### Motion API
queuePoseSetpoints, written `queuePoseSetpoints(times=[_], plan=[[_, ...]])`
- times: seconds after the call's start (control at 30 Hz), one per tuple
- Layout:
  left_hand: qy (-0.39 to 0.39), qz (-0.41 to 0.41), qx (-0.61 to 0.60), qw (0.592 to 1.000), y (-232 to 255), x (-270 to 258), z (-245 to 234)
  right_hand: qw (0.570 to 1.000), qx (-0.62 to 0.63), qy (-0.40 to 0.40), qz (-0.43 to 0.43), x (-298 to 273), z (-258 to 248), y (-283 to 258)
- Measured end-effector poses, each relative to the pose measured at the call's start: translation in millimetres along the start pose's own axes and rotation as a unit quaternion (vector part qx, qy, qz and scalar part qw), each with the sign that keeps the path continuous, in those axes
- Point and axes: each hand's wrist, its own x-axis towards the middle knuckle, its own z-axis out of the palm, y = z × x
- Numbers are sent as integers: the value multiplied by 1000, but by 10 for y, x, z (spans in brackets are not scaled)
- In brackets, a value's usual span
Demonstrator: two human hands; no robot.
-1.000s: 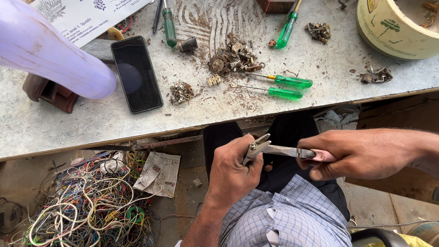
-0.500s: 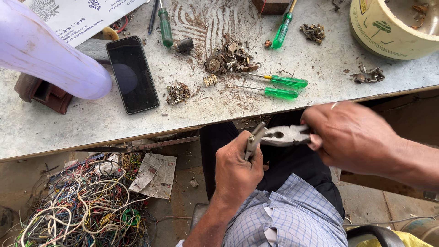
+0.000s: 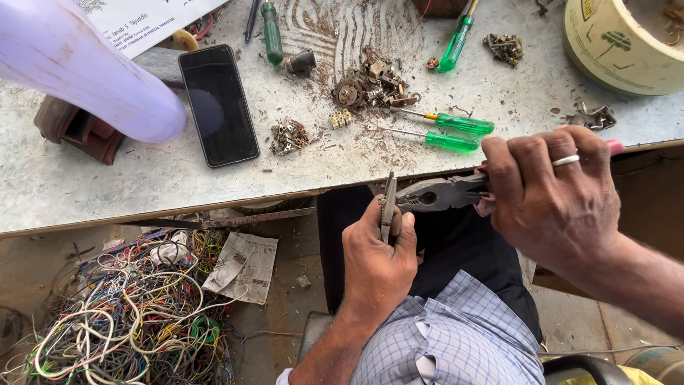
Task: The person uses pliers and a screwdriver to disassemble and manipulate small metal lock components on a cluttered workbench. They repeatedly pick up parts, adjust them with tools, and place them back on the table.
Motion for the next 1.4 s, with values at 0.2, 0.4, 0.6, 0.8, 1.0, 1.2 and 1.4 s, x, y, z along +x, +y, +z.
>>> queuePoseSetpoints(times=[0.2,0.4,0.6,0.8,1.0,1.2,1.4], plan=[[-20,25,-31,999,-10,-7,14,975,117,-189,23,-77,-49,13],[-19,4,-10,1000,-4,30,-4,821,331,-449,123,58,-84,172],[16,64,-1,998,-1,64,-67,789,271,-489,254,250,-26,502],[4,60,9,998,5,67,-70,780,299,-446,321,236,429,722],[1,51,0,999,-5,68,-109,866,320,-305,232,86,814,718],[2,43,-15,999,-25,79,-126,862,327,-313,230,91,914,690],[-7,47,-18,999,-79,90,-143,852,342,-303,257,88,907,731]])
